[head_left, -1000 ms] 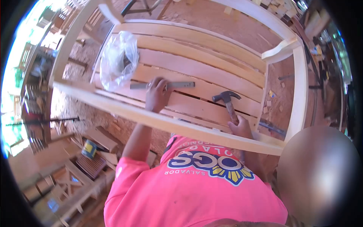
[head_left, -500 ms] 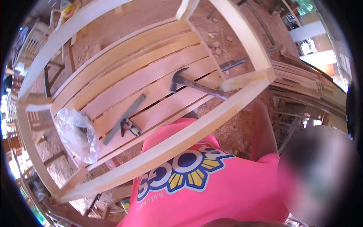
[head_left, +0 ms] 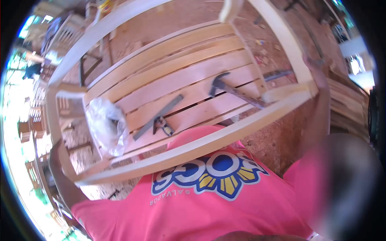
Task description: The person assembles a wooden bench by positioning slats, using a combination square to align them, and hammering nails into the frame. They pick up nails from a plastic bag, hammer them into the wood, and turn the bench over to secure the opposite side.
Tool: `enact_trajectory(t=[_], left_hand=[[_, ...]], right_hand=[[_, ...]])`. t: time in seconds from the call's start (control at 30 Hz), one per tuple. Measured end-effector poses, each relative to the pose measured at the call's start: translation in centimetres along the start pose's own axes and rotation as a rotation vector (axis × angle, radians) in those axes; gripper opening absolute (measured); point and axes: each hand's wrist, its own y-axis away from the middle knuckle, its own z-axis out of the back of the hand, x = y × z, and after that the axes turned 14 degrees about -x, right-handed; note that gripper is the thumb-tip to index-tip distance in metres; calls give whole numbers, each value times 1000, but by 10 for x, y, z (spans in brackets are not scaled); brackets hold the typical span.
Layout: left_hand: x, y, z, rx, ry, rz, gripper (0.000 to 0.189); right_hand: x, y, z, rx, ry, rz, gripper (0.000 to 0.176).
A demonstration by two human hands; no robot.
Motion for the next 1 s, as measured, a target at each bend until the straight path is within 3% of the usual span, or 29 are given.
enact_trajectory(t=[0.17, 0.3, 0.5, 0.83, 1.0], left_hand=[[-10, 4, 5, 43, -156, -14, 37], [13, -37, 26, 75, -166, 7, 38], [-17, 30, 14, -40, -191, -21, 33], [-8, 41, 24, 81, -161, -55, 31], [-10, 43, 19, -4, -152, -24, 31]], right_hand=[[3, 6, -12, 22, -73, -15, 54], [-1, 1, -7, 49, -91, -46, 49], [-21, 3, -5, -32, -72, -87, 49], [-36, 4, 5, -17, -71, -103, 55], [-34, 8, 6, -19, -47, -138, 55]])
